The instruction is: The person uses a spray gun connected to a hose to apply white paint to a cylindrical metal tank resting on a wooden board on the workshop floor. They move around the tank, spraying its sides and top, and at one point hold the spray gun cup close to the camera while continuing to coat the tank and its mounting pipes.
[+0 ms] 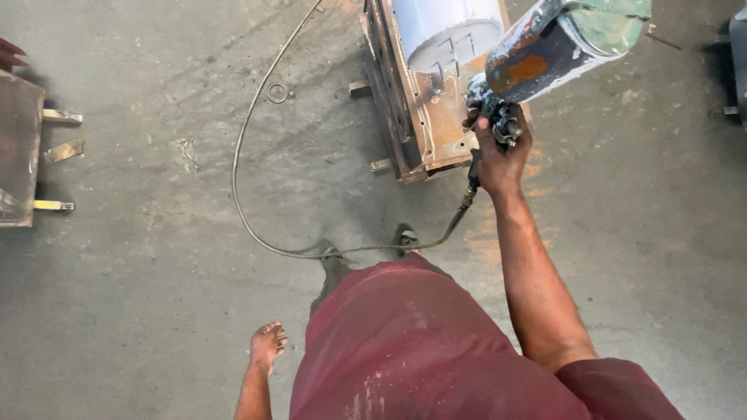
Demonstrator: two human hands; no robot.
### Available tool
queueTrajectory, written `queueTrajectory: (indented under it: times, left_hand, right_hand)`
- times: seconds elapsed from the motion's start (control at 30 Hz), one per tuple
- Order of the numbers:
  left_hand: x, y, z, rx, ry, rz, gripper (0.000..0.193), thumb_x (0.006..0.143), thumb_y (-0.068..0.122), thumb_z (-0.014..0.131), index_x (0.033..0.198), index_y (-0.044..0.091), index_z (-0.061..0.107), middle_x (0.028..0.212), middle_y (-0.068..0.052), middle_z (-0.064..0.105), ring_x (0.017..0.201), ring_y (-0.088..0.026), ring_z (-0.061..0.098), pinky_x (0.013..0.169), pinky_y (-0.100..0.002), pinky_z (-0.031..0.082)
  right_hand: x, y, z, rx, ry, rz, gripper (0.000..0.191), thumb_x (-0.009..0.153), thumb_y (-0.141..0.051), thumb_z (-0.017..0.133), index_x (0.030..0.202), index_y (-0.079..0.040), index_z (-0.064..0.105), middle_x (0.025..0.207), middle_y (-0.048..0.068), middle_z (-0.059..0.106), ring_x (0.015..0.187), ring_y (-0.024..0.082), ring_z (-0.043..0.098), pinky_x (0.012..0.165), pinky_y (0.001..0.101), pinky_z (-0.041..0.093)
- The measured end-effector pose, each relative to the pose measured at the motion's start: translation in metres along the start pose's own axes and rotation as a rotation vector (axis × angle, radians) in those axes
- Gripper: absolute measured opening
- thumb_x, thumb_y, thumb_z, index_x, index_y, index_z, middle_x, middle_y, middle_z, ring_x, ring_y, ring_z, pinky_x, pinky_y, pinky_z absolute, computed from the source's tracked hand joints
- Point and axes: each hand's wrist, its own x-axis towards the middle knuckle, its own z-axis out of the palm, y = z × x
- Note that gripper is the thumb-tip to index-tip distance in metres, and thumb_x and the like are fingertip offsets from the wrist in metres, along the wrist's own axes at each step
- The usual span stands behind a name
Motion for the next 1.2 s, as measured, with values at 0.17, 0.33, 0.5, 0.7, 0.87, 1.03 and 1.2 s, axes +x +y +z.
queueTrajectory:
  times: [0.17,0.33,0.5,0.7,0.87,1.03,1.2]
  left_hand:
    - [0.001,-0.002,-0.003,0.01,0.009,0.01,0.035,0.099,0.029,0.063,0.124,0.005,0.067,0.11,-0.01,0.073,0.085,-0.022,0.068,0.072,-0.039,0.052]
    - [0.001,-0.002,-0.007,0.017,-0.014,-0.001,0.035,0.1,0.029,0.063,0.125,0.005,0.067,0.109,-0.01,0.072,0.084,-0.022,0.066,0.071,-0.039,0.051]
    - [0.005,0.008,-0.01,0.072,0.01,0.014,0.035,0.1,0.029,0.062,0.126,0.006,0.067,0.109,-0.009,0.074,0.086,-0.021,0.068,0.072,-0.038,0.052]
    - [0.008,0.015,-0.014,0.074,-0.008,0.065,0.034,0.099,0.028,0.061,0.126,0.007,0.067,0.11,-0.008,0.073,0.088,-0.02,0.068,0.073,-0.038,0.051]
    - [0.009,0.009,-0.021,0.067,0.013,0.05,0.036,0.1,0.03,0.061,0.125,0.005,0.067,0.109,-0.009,0.074,0.088,-0.021,0.068,0.075,-0.039,0.053]
    - [0.004,-0.004,-0.026,0.07,0.037,0.006,0.036,0.1,0.03,0.061,0.126,0.006,0.066,0.109,-0.009,0.073,0.087,-0.021,0.068,0.075,-0.04,0.053]
    - [0.001,-0.011,-0.027,0.036,0.041,-0.018,0.036,0.1,0.03,0.062,0.125,0.005,0.066,0.11,-0.008,0.073,0.085,-0.02,0.067,0.074,-0.04,0.053]
  right_hand:
    - [-0.016,-0.011,-0.009,-0.194,0.01,0.088,0.039,0.112,-0.021,0.065,0.137,0.006,0.055,0.123,0.009,0.068,0.114,0.018,0.063,0.105,0.0352,0.05]
    - [-0.023,0.004,-0.001,-0.099,-0.006,0.057,0.034,0.113,-0.024,0.062,0.132,0.003,0.052,0.109,0.008,0.071,0.103,0.018,0.067,0.101,0.0357,0.055]
    - [-0.028,0.028,0.002,-0.057,0.018,0.104,0.026,0.108,-0.011,0.065,0.126,0.002,0.053,0.105,0.007,0.069,0.088,0.013,0.065,0.081,0.0313,0.058]
    - [-0.024,0.07,0.012,-0.082,0.071,0.08,0.026,0.104,0.0,0.067,0.127,0.003,0.055,0.1,0.006,0.068,0.084,0.013,0.065,0.076,0.029,0.057]
    - [-0.02,0.091,0.009,0.025,0.073,0.072,0.026,0.104,0.002,0.065,0.126,0.002,0.053,0.101,0.005,0.066,0.084,0.012,0.063,0.076,0.0289,0.056]
    - [-0.019,0.102,0.006,-0.017,0.094,0.079,0.024,0.104,0.0,0.066,0.125,0.002,0.055,0.096,0.004,0.066,0.082,0.013,0.065,0.075,0.0292,0.056]
    - [-0.018,0.099,0.011,0.023,0.103,0.103,0.022,0.104,-0.003,0.067,0.122,0.001,0.055,0.096,0.004,0.066,0.081,0.013,0.066,0.075,0.0298,0.058]
